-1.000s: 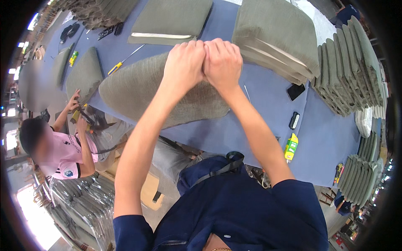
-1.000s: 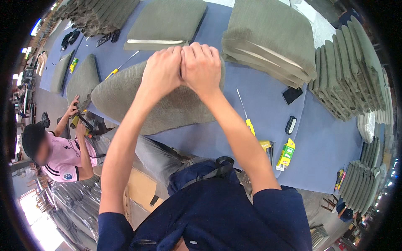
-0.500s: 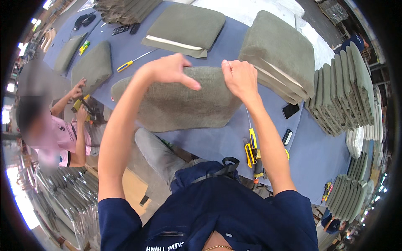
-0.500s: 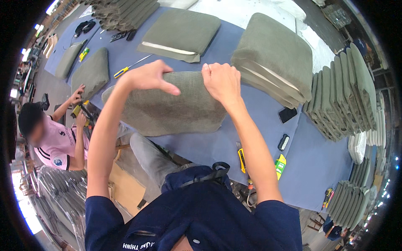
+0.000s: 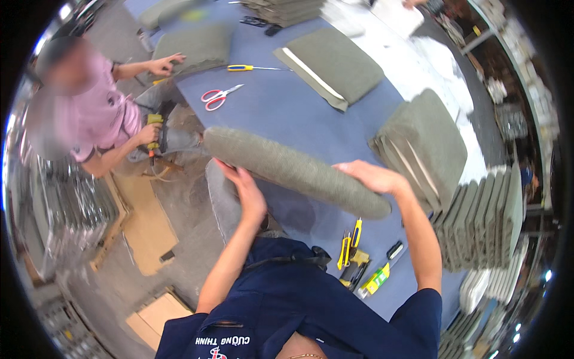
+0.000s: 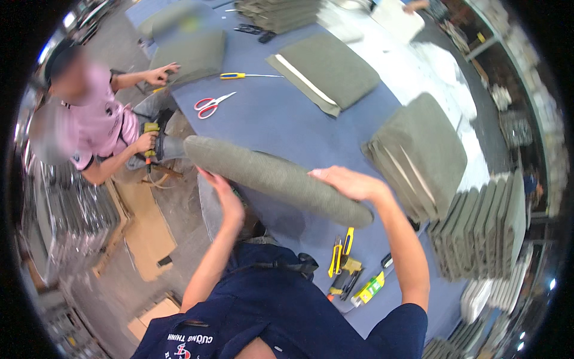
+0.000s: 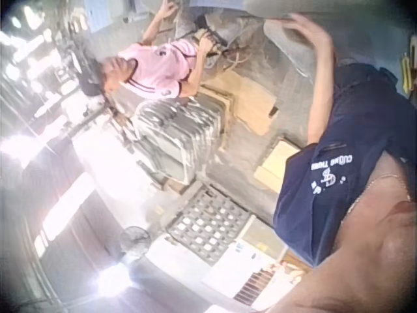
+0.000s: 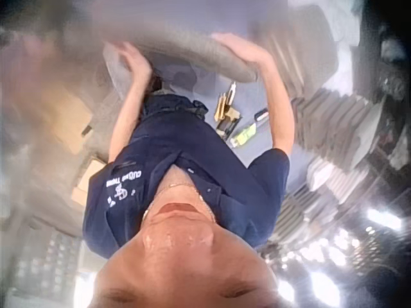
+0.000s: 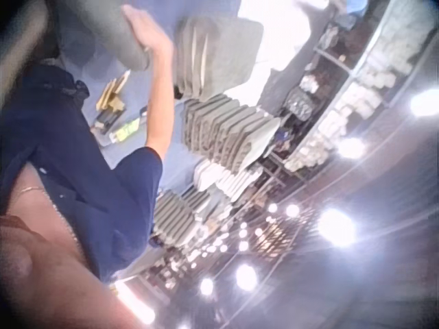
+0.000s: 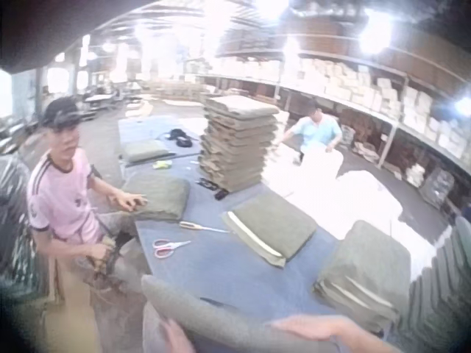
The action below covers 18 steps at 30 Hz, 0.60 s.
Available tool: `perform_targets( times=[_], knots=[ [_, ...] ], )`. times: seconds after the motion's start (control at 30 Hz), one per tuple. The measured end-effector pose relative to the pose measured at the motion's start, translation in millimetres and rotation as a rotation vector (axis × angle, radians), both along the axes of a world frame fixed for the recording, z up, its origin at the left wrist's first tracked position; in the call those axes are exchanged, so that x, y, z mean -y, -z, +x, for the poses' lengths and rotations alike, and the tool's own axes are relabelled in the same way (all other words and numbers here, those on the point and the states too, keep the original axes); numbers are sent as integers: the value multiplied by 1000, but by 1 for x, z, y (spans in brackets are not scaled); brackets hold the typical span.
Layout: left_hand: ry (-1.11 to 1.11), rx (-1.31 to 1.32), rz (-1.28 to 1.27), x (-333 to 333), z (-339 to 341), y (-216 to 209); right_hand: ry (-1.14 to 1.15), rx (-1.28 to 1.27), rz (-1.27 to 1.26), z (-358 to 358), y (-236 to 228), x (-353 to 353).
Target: The person folds and staples green fabric-covered cushions at a work table. They repeatedly fold the fabric edges and use a staple gun to secure them, stacking finished cushions on the table. A coworker performs similar tasks nearby.
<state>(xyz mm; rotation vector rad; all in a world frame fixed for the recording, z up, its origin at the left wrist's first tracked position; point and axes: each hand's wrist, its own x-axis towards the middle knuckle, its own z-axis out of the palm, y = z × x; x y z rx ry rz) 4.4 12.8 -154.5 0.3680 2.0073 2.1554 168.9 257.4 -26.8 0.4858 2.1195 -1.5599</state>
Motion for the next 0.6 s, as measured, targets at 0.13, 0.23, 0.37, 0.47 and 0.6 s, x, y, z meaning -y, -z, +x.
perform_targets(
  times=[0.13, 0.23, 0.37, 0.47, 0.6],
  knots=[
    [-15, 41, 263, -17, 72, 38, -183, -135, -109, -42, 33, 43],
    [-89, -7, 106, -30, 90, 44, -78, -220, -151, -42, 41, 69],
    [-94, 136, 458, -38, 79, 2, 45, -340, -161, -49, 4, 107],
    [96, 172, 614, -51, 73, -55, 297, -526, -132, -37, -22, 112],
    [357, -50, 296, -89, 51, -101, 695, -795, -136, -25, -40, 108]
  ],
)
